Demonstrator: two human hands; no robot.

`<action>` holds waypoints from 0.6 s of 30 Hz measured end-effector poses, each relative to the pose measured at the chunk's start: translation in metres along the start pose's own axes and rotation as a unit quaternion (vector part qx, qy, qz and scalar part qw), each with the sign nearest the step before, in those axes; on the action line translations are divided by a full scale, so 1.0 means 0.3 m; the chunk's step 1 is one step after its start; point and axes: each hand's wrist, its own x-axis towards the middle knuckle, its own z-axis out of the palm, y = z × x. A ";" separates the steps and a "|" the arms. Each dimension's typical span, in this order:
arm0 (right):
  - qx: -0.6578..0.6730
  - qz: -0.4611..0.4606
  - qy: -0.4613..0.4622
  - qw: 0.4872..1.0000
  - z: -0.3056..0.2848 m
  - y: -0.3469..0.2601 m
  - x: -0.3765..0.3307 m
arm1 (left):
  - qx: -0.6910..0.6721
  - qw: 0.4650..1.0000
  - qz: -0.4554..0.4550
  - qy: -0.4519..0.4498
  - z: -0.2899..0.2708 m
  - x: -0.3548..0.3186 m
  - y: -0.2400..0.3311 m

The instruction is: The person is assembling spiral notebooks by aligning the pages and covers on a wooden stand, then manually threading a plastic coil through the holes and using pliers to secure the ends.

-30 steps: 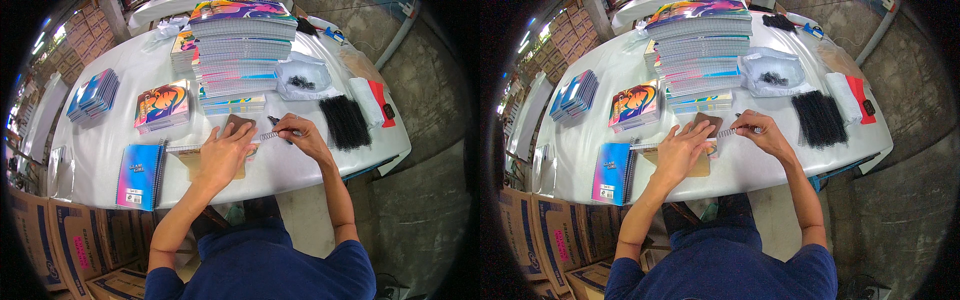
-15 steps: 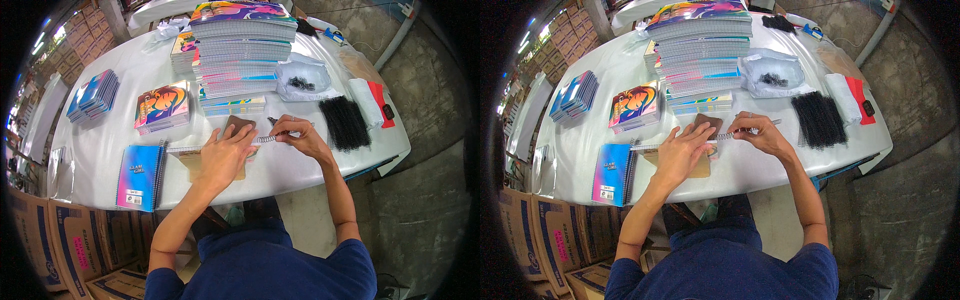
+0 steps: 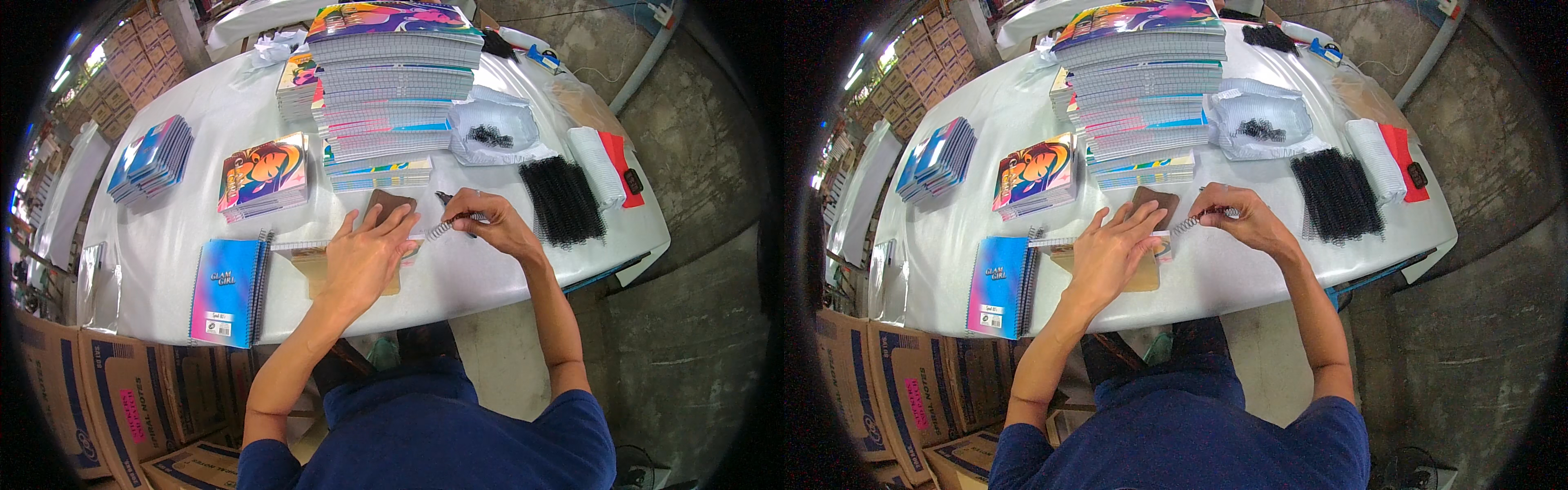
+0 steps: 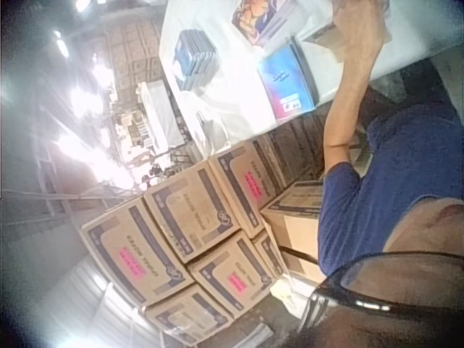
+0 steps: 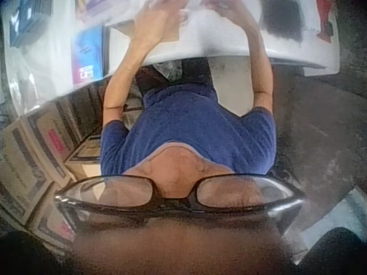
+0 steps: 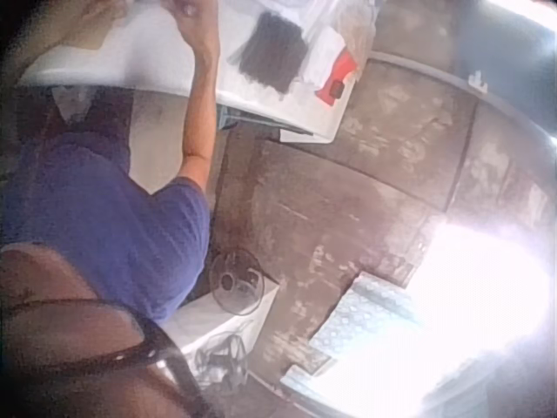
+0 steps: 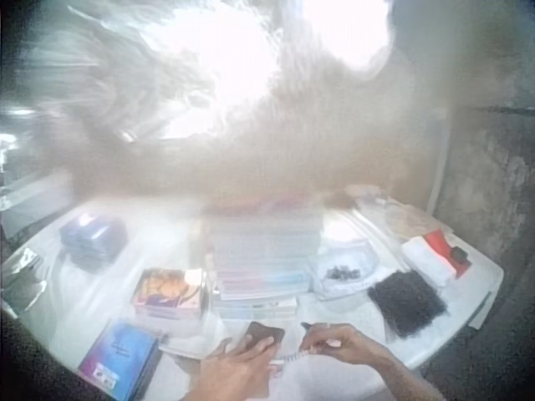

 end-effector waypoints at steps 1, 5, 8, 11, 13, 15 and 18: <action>-0.003 -0.005 0.008 1.000 0.004 -0.001 -0.002 | -0.001 1.000 0.000 0.002 0.000 0.001 0.001; -0.022 -0.021 0.025 0.999 0.047 -0.015 -0.004 | 0.007 1.000 0.000 0.006 -0.005 -0.003 0.004; -0.049 -0.015 0.016 0.999 0.051 -0.032 -0.013 | 0.009 1.000 0.002 0.009 0.000 -0.007 0.005; -0.071 -0.050 0.012 0.996 0.054 -0.036 -0.022 | 0.010 1.000 0.006 0.018 0.004 -0.005 0.008; -0.076 -0.065 0.030 0.995 0.070 -0.042 -0.020 | 0.014 1.000 0.008 0.024 0.009 -0.007 0.004; -0.077 -0.055 0.069 0.993 0.085 -0.063 -0.016 | 0.016 1.000 0.007 0.023 0.006 -0.010 0.005; -0.066 -0.052 0.058 0.995 0.093 -0.047 -0.012 | 0.015 1.000 0.006 0.023 0.007 -0.011 0.007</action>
